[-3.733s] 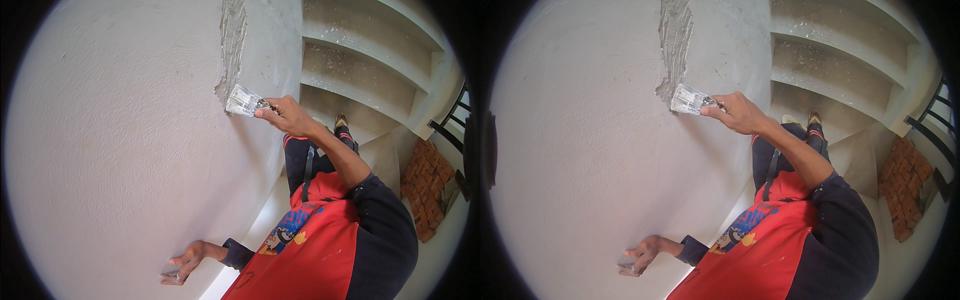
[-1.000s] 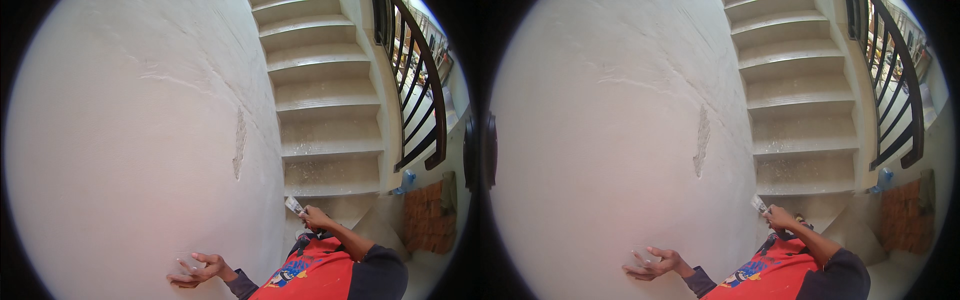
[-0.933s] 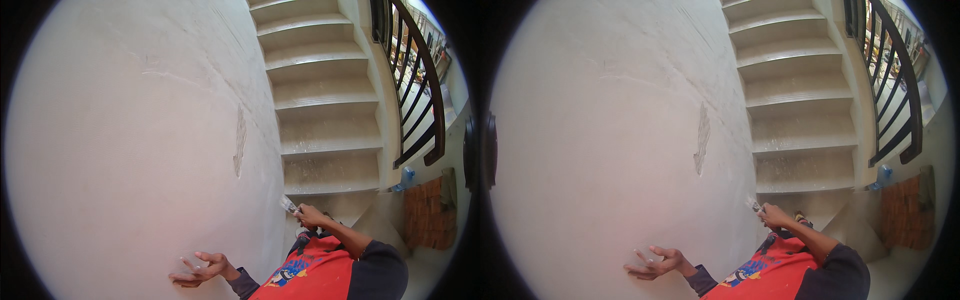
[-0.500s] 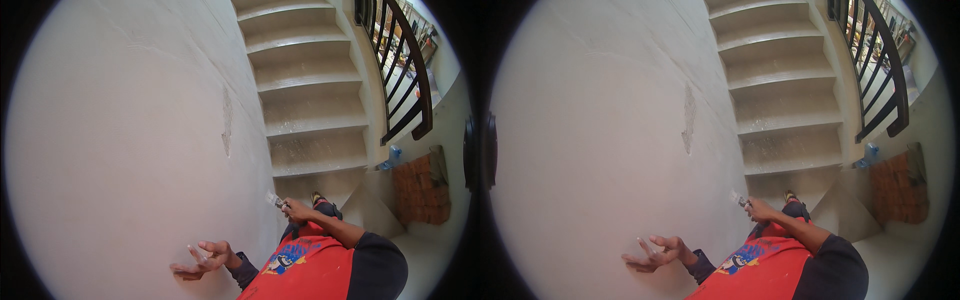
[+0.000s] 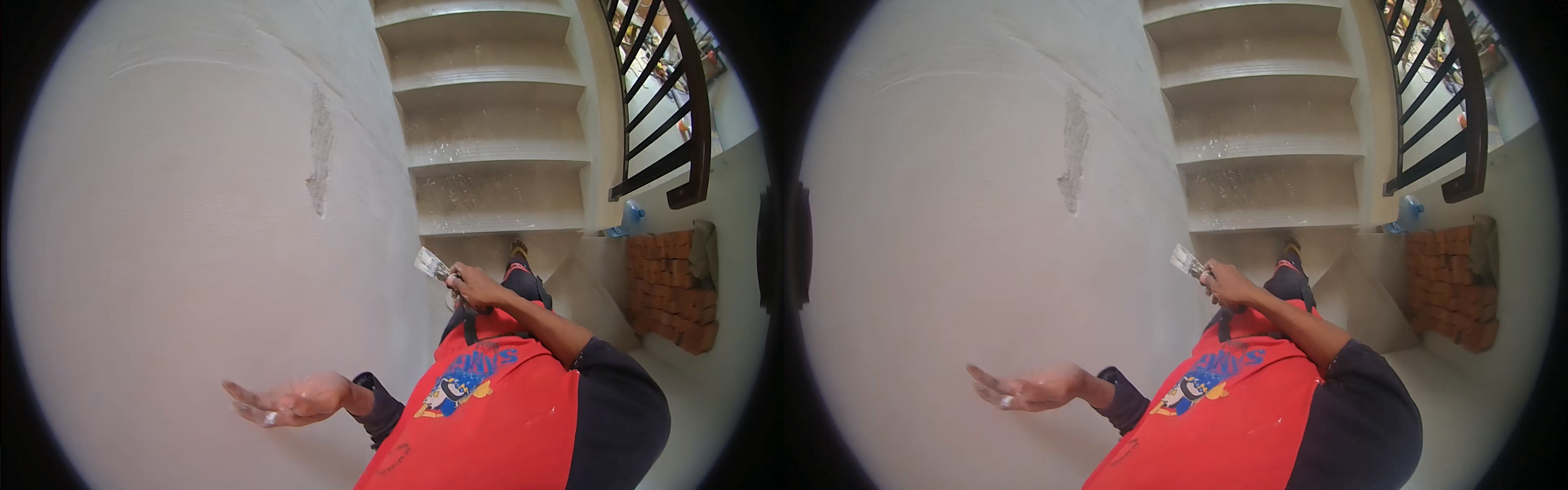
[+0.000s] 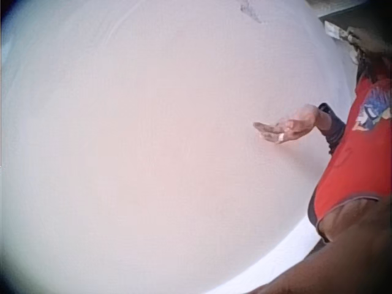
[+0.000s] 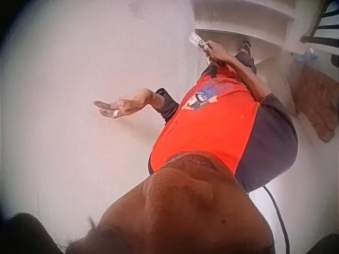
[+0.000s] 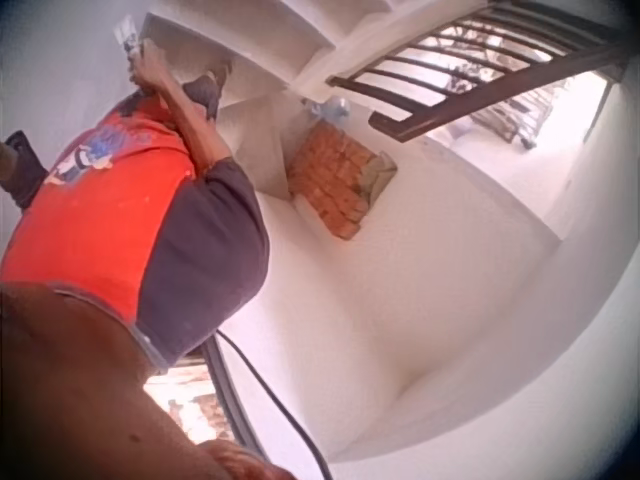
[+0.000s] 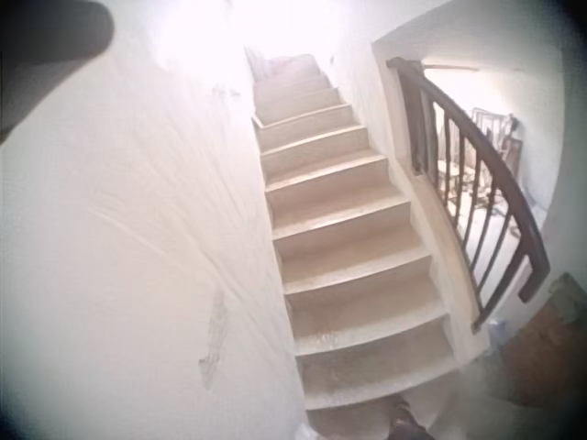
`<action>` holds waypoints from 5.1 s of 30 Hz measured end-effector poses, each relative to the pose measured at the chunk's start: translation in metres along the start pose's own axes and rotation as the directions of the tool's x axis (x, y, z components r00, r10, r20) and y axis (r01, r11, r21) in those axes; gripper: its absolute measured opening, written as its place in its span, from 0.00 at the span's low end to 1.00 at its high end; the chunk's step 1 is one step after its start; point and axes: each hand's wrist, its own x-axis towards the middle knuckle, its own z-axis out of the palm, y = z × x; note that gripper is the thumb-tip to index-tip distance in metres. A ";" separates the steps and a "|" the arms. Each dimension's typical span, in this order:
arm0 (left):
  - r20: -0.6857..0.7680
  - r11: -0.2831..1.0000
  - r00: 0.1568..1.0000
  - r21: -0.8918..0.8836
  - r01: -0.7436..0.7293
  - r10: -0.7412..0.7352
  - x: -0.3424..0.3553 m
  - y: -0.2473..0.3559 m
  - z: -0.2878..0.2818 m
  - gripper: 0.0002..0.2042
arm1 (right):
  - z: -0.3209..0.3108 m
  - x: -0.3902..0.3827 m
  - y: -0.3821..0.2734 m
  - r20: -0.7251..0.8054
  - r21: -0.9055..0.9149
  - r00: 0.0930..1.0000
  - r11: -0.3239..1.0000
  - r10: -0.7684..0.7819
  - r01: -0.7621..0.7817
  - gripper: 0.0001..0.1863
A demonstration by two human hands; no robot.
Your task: The person applies plaster to a curved wall adjacent to a spiral staircase using a metal trowel. They spread the material in vertical strokes and smooth the surface, working on different sections of the wall while standing on the stairs.
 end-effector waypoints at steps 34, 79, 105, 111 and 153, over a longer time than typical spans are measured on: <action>0.634 0.740 0.630 -0.130 0.659 -0.449 -0.084 0.157 0.271 0.12 | -0.276 0.025 0.031 -0.081 0.119 0.979 0.977 0.189 -0.179 0.14; 0.337 0.089 0.939 0.936 -0.342 0.064 -0.600 -0.162 0.249 0.47 | -0.110 0.441 0.230 0.058 -0.325 0.902 0.846 -0.427 0.422 0.20; 0.594 0.191 0.112 0.071 0.979 -0.797 -0.680 -0.105 0.294 0.24 | -0.049 0.456 0.243 -0.015 -0.414 0.960 0.876 -0.279 0.248 0.19; 0.652 0.004 0.126 -0.185 0.983 -0.748 -0.681 -0.103 0.290 0.25 | -0.028 0.464 0.247 -0.022 -0.340 0.969 0.913 -0.247 0.225 0.17; 0.674 0.011 -0.034 0.062 0.998 -0.738 -0.667 -0.113 0.301 0.22 | -0.031 0.470 0.265 -0.014 -0.512 0.959 0.826 -0.283 0.236 0.19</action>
